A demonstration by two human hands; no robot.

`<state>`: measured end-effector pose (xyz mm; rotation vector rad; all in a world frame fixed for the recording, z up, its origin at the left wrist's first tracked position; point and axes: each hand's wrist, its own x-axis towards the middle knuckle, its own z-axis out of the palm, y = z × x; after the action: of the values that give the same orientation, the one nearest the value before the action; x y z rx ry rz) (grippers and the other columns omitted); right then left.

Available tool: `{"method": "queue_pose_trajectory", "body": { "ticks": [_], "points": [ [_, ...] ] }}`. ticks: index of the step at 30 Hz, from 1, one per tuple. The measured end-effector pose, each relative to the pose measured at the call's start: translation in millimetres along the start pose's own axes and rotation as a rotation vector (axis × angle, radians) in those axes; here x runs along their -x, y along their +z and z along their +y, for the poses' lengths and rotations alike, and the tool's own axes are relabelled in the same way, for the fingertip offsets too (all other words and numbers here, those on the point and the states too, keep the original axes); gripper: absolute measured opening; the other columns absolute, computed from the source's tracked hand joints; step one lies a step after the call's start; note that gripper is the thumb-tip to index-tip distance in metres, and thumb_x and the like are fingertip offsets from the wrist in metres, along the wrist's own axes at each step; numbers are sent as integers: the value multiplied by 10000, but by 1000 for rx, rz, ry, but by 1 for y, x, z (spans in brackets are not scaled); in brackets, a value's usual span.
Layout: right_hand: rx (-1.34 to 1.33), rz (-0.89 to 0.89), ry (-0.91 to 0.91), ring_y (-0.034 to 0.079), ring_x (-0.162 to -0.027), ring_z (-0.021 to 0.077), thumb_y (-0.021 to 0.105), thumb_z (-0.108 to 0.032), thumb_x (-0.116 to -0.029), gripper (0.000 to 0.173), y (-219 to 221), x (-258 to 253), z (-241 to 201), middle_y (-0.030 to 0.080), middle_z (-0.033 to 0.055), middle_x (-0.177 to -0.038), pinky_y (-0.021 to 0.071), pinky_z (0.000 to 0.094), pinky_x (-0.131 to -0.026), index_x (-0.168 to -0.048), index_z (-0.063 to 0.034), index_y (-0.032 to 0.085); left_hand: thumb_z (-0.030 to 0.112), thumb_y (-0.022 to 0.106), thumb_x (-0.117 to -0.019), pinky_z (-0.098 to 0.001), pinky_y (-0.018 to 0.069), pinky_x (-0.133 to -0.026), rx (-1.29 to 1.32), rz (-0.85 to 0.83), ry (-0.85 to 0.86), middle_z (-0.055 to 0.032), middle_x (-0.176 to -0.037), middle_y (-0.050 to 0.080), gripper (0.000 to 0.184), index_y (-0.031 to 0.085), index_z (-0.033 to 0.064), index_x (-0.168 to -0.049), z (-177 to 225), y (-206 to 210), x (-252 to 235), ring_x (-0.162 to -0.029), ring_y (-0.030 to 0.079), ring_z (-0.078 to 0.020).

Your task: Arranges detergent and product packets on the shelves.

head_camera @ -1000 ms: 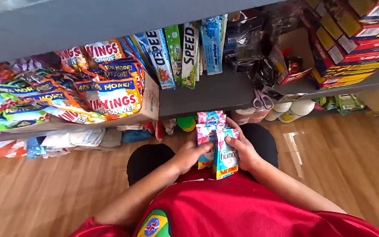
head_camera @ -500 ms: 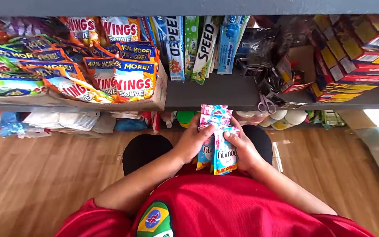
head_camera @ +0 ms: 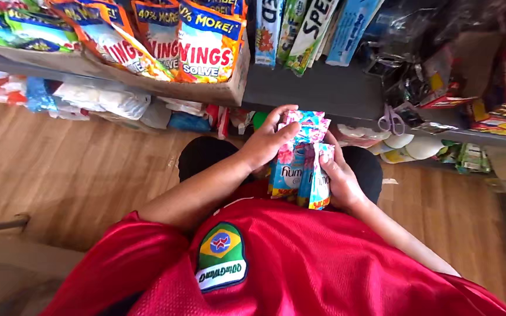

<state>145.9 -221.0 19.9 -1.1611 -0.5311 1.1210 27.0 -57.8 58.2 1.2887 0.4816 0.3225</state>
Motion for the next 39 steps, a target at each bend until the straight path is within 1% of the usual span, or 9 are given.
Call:
{"method": "queue_pose_trajectory", "body": {
  "ticks": [8,13,17,19,22,27,30,34,39],
  "points": [
    [96,74,-79,703,-995,96,713,-590,-864,953,-1,5,3,655,-3,-1216,621,292,-844,-1583,-203,222,231,460,-1073,-281,592,-751,25,138,-45,-8,-939,648,222,501,91,-1240,-7,15,5,-813,666,-70],
    [138,80,-112,708,-971,102,704,-547,-879,892,-1,6,0,666,1,-1188,627,298,-823,-1563,-182,263,248,429,-1073,-311,553,-920,-101,26,47,-114,-1387,547,543,301,129,-1587,-6,11,1,-1077,637,-104],
    [145,80,-137,710,-947,94,729,-574,-858,903,-2,7,0,675,-6,-1144,628,292,-813,-1525,-153,291,231,430,-1077,-249,529,-874,-185,-5,61,-34,-1159,646,329,610,42,-1277,-6,9,1,-995,619,-43],
    [156,88,-147,702,-971,92,725,-557,-869,900,-2,6,0,655,-5,-1193,624,292,-826,-1545,-170,275,196,426,-1070,-247,525,-886,-154,-13,12,-45,-1231,641,291,614,31,-1218,-5,9,3,-1030,620,-45],
    [187,99,-166,683,-1027,82,694,-451,-906,904,-1,6,-1,571,-2,-1342,622,294,-836,-1604,-218,167,171,422,-1054,-253,542,-757,-128,11,-74,-11,-979,655,227,606,69,-1140,0,11,3,-844,629,-55],
    [239,143,-147,705,-975,103,663,-386,-939,795,3,5,-7,619,16,-1289,634,308,-789,-1600,-242,244,234,335,-1075,-326,581,-817,45,-37,-135,-65,-1158,636,397,468,132,-1435,3,15,-2,-948,664,-127],
    [282,194,-107,710,-928,100,663,-352,-931,826,10,3,-10,611,38,-1269,635,303,-754,-1600,-229,194,345,422,-1076,-337,600,-834,134,-102,-181,-60,-1122,667,415,416,148,-1442,9,21,-3,-962,688,-138],
    [313,225,-75,706,-886,95,699,-401,-909,919,16,2,-12,604,56,-1257,627,298,-728,-1607,-220,130,130,568,-1008,-331,608,-798,103,-111,-258,-86,-1099,667,525,340,135,-1482,17,27,-8,-902,700,-151],
    [294,142,-57,691,-992,103,683,-453,-906,898,6,3,-11,577,47,-1321,624,317,-801,-1603,-222,167,62,519,-971,-321,612,-761,153,-132,-247,-66,-1025,685,436,403,108,-1389,-4,9,-12,-858,704,-141]
  ]
}}
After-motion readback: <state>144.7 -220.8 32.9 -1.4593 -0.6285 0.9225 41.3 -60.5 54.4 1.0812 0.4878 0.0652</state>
